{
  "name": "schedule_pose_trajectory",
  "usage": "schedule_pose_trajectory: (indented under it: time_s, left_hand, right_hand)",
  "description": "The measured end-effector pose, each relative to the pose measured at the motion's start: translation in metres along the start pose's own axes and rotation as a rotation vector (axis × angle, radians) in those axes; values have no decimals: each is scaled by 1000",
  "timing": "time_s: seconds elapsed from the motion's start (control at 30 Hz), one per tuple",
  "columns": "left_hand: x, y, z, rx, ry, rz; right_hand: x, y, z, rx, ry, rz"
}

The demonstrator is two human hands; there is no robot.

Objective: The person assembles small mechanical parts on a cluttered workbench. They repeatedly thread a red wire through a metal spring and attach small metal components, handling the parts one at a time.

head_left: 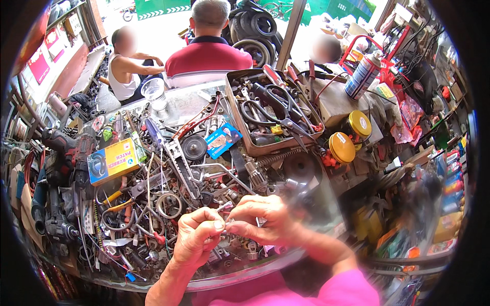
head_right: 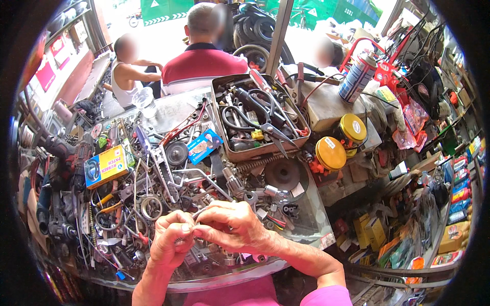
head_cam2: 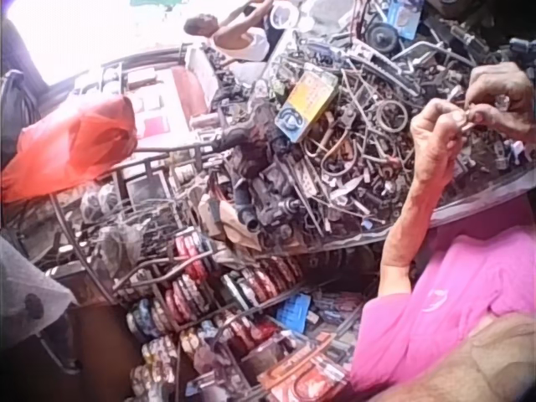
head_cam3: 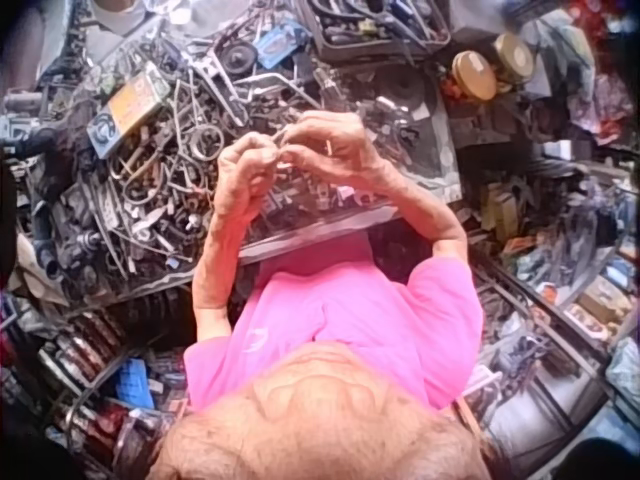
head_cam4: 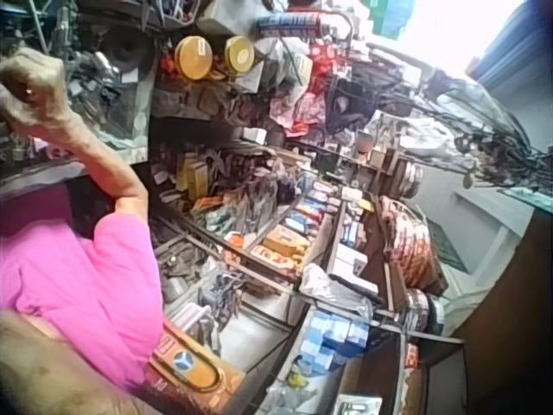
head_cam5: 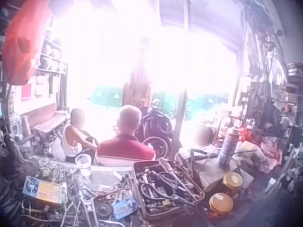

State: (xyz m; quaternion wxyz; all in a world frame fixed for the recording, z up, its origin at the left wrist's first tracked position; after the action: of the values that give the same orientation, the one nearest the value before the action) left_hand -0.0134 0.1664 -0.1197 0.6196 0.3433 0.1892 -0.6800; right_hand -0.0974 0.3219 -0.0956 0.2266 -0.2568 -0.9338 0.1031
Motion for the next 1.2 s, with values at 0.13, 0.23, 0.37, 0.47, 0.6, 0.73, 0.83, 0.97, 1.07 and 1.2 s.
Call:
schedule_pose_trajectory:
  time_s: [0.13,0.23,0.37,0.47,0.6,0.73,0.83,0.97,1.07,1.2]
  left_hand:
    - [-2,0,0,15,-19,-2]
    - [-2,-1,-1,8,-11,-6]
    - [-1,0,-1,18,-20,1]
    - [-1,0,-2,17,-27,-2]
    - [0,-1,-3,11,-36,-6]
    - [0,-1,-3,8,-31,0]
    - [1,-1,-3,-4,-48,2]
    - [-1,-2,-2,-17,-94,22]
    - [0,-2,-3,-14,-103,25]
    - [-1,-2,-3,-12,-120,25]
  right_hand:
    - [1,0,-2,-59,20,-13]
    - [0,0,-1,-59,13,-14]
    - [-2,1,2,-30,8,8]
    - [-2,0,2,-27,7,8]
    - [-2,1,2,-61,-25,-2]
    - [-3,1,2,-67,-23,10]
    - [-6,1,4,-52,-9,37]
    - [-7,2,5,-62,-25,60]
    - [-7,4,6,-80,-8,53]
    - [-6,3,5,-96,-28,42]
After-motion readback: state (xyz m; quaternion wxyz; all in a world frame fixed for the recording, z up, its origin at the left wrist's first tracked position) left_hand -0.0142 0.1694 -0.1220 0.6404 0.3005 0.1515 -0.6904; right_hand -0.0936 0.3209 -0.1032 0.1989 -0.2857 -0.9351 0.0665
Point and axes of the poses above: each hand's wrist, its own y-axis away from the middle knuckle, its own x-axis out of the back of the hand, z = x × y, the point moved 2 cm from there along -y, towards the middle knuckle, and after that the axes turned 12 degrees about -z, right-handed, at the moved point
